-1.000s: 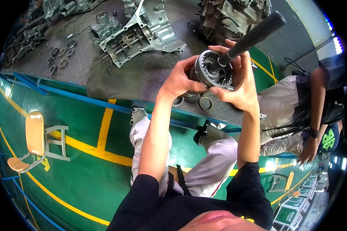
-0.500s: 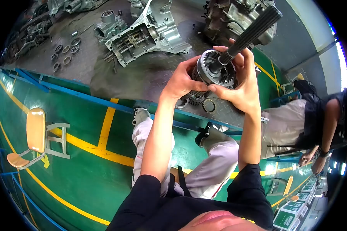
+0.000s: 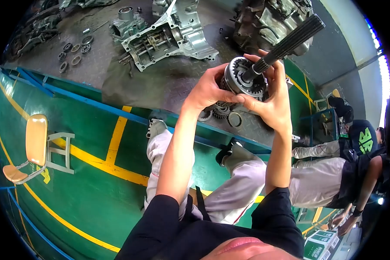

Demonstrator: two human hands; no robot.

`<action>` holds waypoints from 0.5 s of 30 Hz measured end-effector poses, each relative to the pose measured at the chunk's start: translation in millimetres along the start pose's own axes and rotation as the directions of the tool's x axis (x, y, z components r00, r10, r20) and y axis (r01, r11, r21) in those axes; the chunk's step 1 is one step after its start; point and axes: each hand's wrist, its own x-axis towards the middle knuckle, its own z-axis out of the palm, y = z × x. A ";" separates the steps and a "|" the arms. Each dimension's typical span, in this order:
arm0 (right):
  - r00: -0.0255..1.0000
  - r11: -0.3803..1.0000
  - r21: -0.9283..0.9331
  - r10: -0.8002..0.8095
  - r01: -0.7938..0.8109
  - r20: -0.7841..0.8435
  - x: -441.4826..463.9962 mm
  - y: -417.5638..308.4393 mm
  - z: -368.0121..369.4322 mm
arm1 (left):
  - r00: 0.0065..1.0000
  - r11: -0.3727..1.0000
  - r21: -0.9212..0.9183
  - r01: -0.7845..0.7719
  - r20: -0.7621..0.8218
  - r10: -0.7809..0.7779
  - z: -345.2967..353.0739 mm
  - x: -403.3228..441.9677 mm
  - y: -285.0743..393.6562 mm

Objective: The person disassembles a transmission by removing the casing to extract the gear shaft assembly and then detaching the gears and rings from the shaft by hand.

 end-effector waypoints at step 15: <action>0.997 0.997 0.008 -0.073 0.074 -0.025 -9.8 27.9 2.4 | 0.999 0.999 0.023 0.034 -0.018 -0.034 0.1 2.0 -4.9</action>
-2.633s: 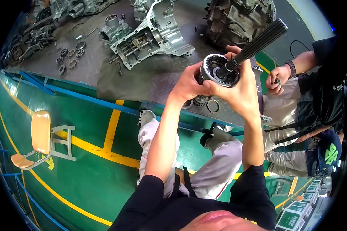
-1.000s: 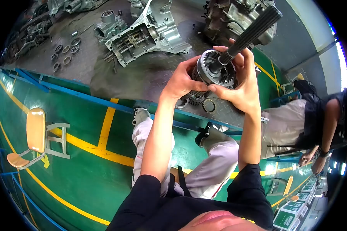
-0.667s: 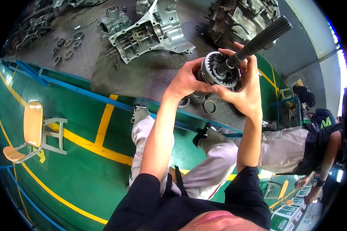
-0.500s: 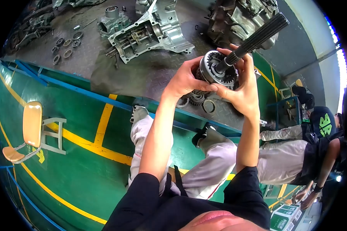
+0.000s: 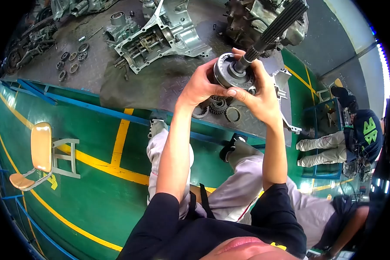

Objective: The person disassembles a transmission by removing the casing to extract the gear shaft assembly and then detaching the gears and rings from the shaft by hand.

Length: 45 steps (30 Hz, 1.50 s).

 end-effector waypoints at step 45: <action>0.924 0.702 -0.669 0.377 -0.243 0.061 -134.6 91.0 20.4 | 0.974 0.939 0.332 -0.087 -0.169 0.150 2.9 -9.9 -5.6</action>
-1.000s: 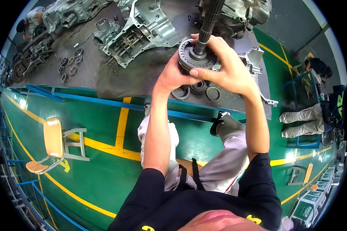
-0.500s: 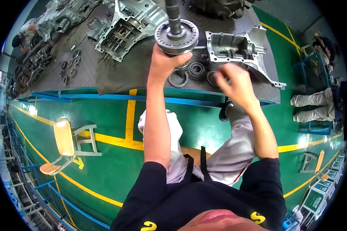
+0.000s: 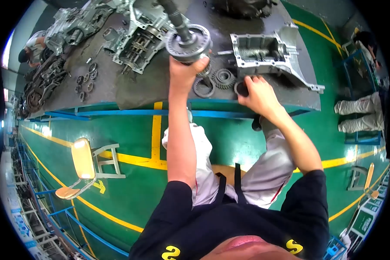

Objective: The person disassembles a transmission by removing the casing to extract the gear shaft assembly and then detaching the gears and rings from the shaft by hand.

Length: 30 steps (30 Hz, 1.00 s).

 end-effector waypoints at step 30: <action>0.878 0.790 0.386 -0.449 0.477 -0.166 92.7 -85.1 -153.0 | 0.995 0.997 -0.077 -0.003 0.096 0.010 12.6 0.3 14.6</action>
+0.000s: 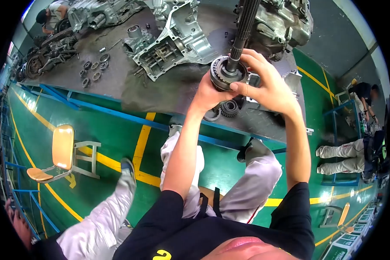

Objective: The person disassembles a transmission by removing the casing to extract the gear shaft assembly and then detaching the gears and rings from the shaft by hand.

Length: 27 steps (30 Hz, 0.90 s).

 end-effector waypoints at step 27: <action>0.882 0.924 0.228 0.367 -0.308 -0.295 -89.7 34.9 110.9 | 0.995 0.997 0.021 0.070 -0.072 -0.069 -4.5 1.2 -25.2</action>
